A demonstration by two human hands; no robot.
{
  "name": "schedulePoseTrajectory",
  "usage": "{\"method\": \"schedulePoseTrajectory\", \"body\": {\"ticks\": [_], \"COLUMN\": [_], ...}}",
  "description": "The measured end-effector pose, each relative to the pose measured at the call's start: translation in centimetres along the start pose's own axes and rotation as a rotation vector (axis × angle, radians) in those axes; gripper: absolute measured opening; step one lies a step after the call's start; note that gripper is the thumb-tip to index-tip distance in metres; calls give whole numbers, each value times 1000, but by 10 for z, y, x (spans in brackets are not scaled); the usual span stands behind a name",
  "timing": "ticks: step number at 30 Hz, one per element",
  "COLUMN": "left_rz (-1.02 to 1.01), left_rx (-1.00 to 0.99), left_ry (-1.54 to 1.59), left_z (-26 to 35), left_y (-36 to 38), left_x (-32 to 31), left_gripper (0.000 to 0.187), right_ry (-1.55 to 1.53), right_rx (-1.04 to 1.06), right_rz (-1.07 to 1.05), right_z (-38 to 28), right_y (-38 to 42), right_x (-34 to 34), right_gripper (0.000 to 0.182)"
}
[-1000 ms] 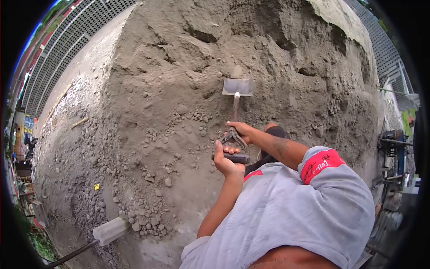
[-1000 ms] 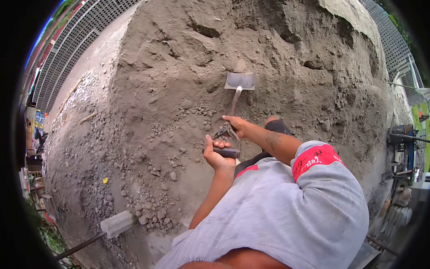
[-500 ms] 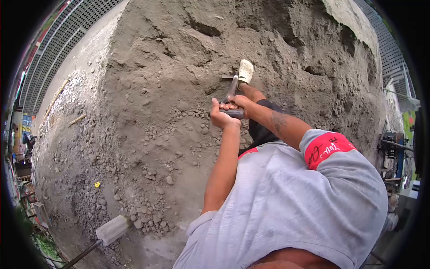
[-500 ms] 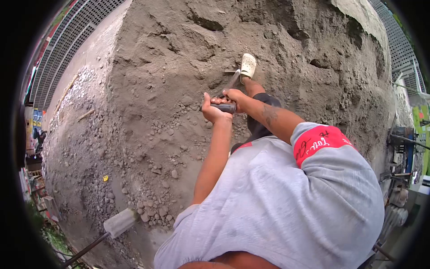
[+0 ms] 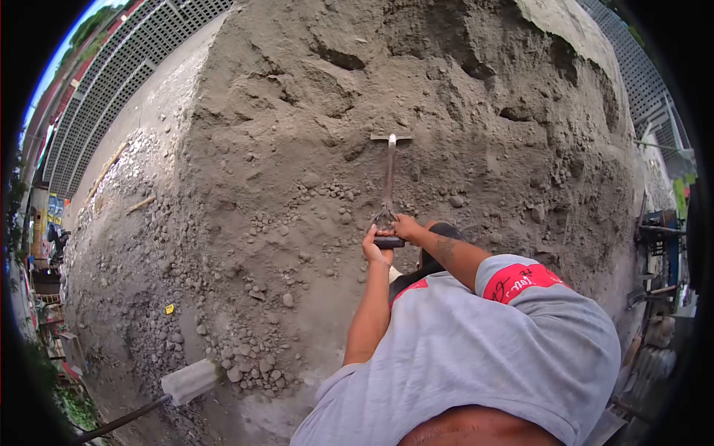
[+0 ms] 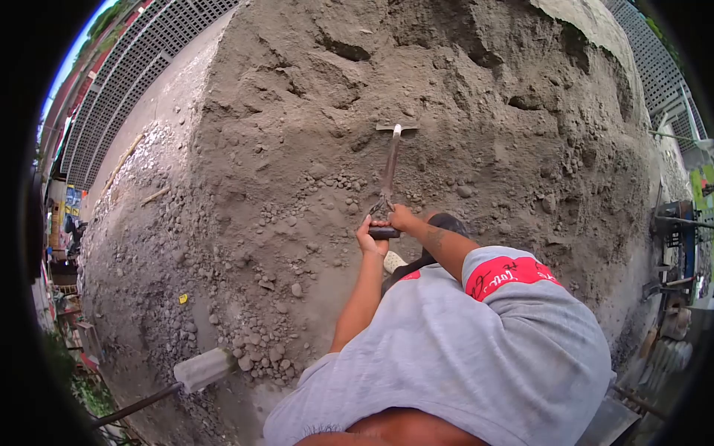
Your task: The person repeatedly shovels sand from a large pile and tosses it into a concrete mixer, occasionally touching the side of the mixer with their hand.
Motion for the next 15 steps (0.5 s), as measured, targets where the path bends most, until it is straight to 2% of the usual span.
{"method": "schedulePoseTrajectory", "body": {"ticks": [1, 3, 4, 6, 7, 9, 10, 11, 13, 15], "left_rz": [-2, 132, 138, 167, 184, 164, 174, 226, 220, 194], "left_rx": [-2, 23, 20, 65, 60, 36, 32, 31, -79, -180], "left_ry": [5, -31, -39, -54, -39, -45, -82, -122, -169, -293], "left_z": [-9, -25, -26, -35, -36, -23, -14, -3, 26, 65], "left_y": [11, 28, 31, 50, 64, 79, 92, 104, 111, 111], "left_x": [8, 21, 23, 27, 27, 14, 3, -7, -26, -55], "left_gripper": [21, 14, 14, 11, 11, 12, 12, 14, 15, 14], "right_ry": [-60, 152, 145, -228, -213, -457, -346, -337, -559, -600], "right_rx": [-64, 53, 51, -23, -31, -105, -93, -180, -187, -224], "right_rz": [-45, 37, 30, -117, -132, -334, -480, -522, -551, -484], "right_z": [-5, 20, 28, 36, 36, 18, 16, 18, 41, 80], "right_y": [30, 33, 32, 63, 82, 111, 119, 134, 146, 157], "right_x": [7, 6, 4, 13, 18, 29, 33, 39, 41, 46], "right_gripper": [21, 22, 22, 29, 29, 40, 50, 51, 51, 50]}}
Point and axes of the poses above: each hand's wrist, its own y-axis away from the middle knuckle, its own x-axis out of the back of the hand, z = x × y, the point moved 4 cm from there along -y, towards the middle knuckle, and after that the axes turned 8 degrees about -x, right-handed, at the moved point
